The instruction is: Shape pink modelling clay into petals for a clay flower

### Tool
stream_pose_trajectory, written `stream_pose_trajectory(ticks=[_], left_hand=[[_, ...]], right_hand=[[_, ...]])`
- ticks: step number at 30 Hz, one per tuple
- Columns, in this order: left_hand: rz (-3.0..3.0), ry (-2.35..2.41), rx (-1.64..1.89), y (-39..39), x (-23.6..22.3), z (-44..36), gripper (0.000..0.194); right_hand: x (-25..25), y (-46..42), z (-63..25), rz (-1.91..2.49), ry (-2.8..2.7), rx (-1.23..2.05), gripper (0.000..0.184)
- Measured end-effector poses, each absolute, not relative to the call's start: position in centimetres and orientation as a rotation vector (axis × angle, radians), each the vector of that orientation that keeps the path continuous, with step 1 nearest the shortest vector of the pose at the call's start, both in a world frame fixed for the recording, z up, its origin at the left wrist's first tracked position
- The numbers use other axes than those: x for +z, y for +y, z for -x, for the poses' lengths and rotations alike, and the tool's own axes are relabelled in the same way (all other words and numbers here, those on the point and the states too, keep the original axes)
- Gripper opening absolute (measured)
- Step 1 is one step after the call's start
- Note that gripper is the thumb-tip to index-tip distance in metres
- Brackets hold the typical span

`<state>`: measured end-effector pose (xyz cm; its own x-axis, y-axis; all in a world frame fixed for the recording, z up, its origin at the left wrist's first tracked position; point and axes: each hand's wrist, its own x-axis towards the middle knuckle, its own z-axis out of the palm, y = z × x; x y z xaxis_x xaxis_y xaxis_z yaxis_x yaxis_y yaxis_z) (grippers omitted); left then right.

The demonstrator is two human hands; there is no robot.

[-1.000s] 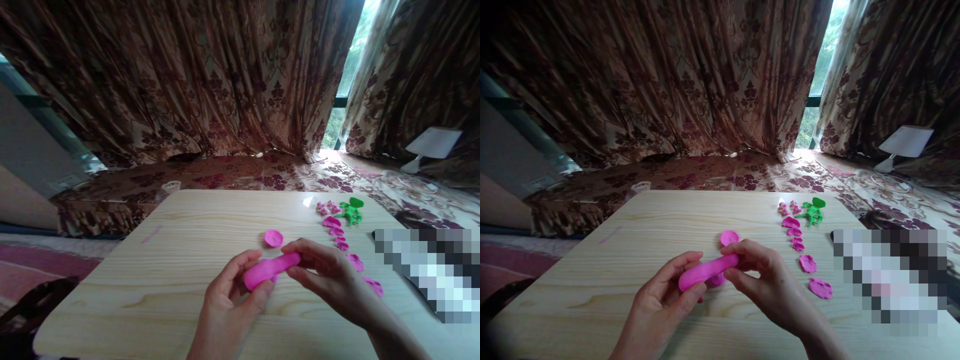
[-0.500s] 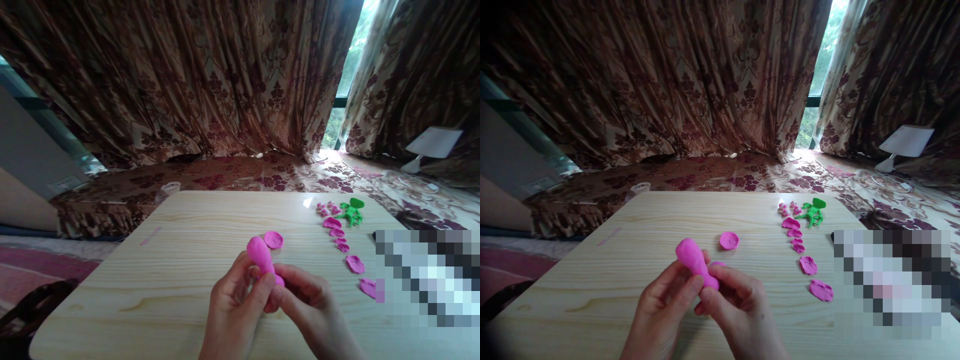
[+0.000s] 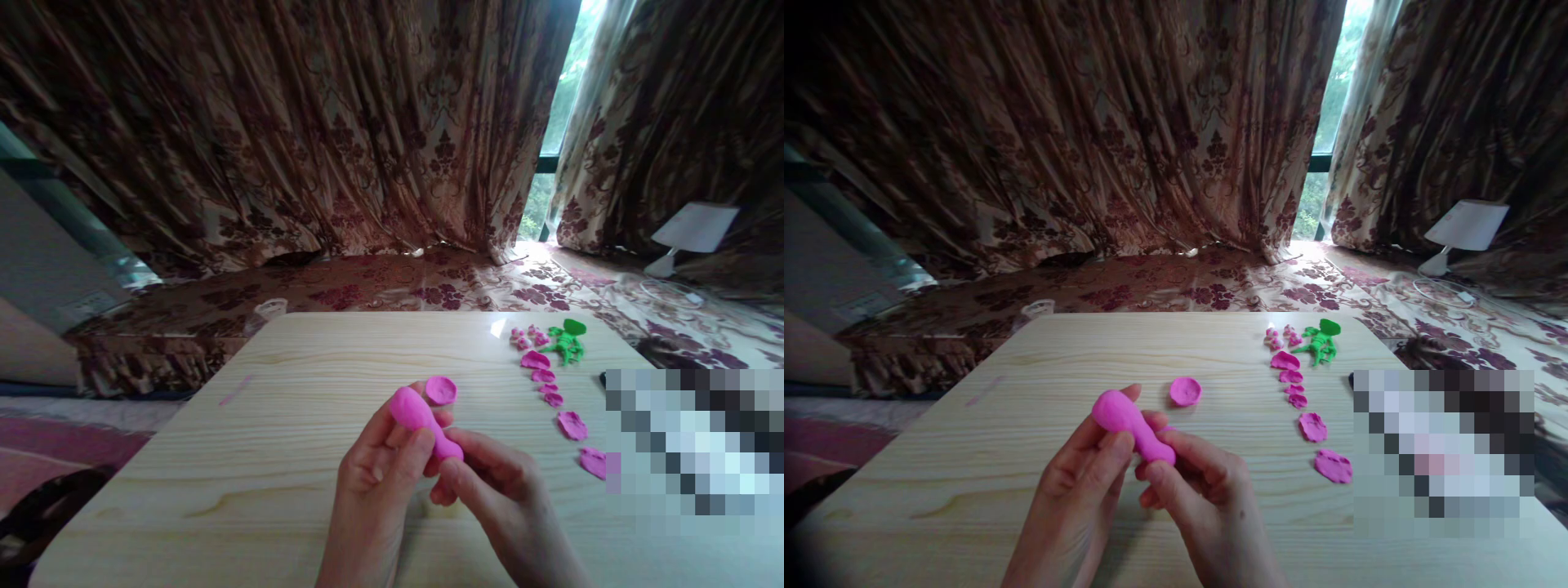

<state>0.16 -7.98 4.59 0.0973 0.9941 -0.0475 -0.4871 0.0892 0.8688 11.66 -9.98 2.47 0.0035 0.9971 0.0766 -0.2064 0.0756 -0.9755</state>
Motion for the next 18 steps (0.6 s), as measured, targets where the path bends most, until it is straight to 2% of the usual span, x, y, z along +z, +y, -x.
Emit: stream_pose_trajectory(ticks=[2,4,7,10,14,18], left_hand=[[-0.837,0.821,1.327,-7.9,4.3,-0.1,0.027],[-0.851,0.863,1.359,-7.8,4.0,0.0,0.021],[-0.854,0.925,1.370,-7.9,3.7,0.1,0.025],[-0.873,0.991,1.325,-8.0,3.7,0.1,0.033],[-0.976,1.035,1.260,-8.1,3.7,0.1,0.022],[-1.118,1.049,1.147,-7.6,3.9,0.8,0.020]], right_hand=[[2.1,-10.2,-11.7,1.023,-1.116,1.249,0.019],[1.6,-10.4,-11.8,1.037,-1.104,1.252,0.025],[1.1,-10.6,-12.2,1.059,-1.107,1.183,0.033],[1.3,-10.4,-12.9,1.087,-1.275,0.982,0.021],[2.2,-9.8,-13.6,1.061,-1.538,0.634,0.038],[3.2,-9.4,-13.8,1.035,-1.727,0.605,0.030]])
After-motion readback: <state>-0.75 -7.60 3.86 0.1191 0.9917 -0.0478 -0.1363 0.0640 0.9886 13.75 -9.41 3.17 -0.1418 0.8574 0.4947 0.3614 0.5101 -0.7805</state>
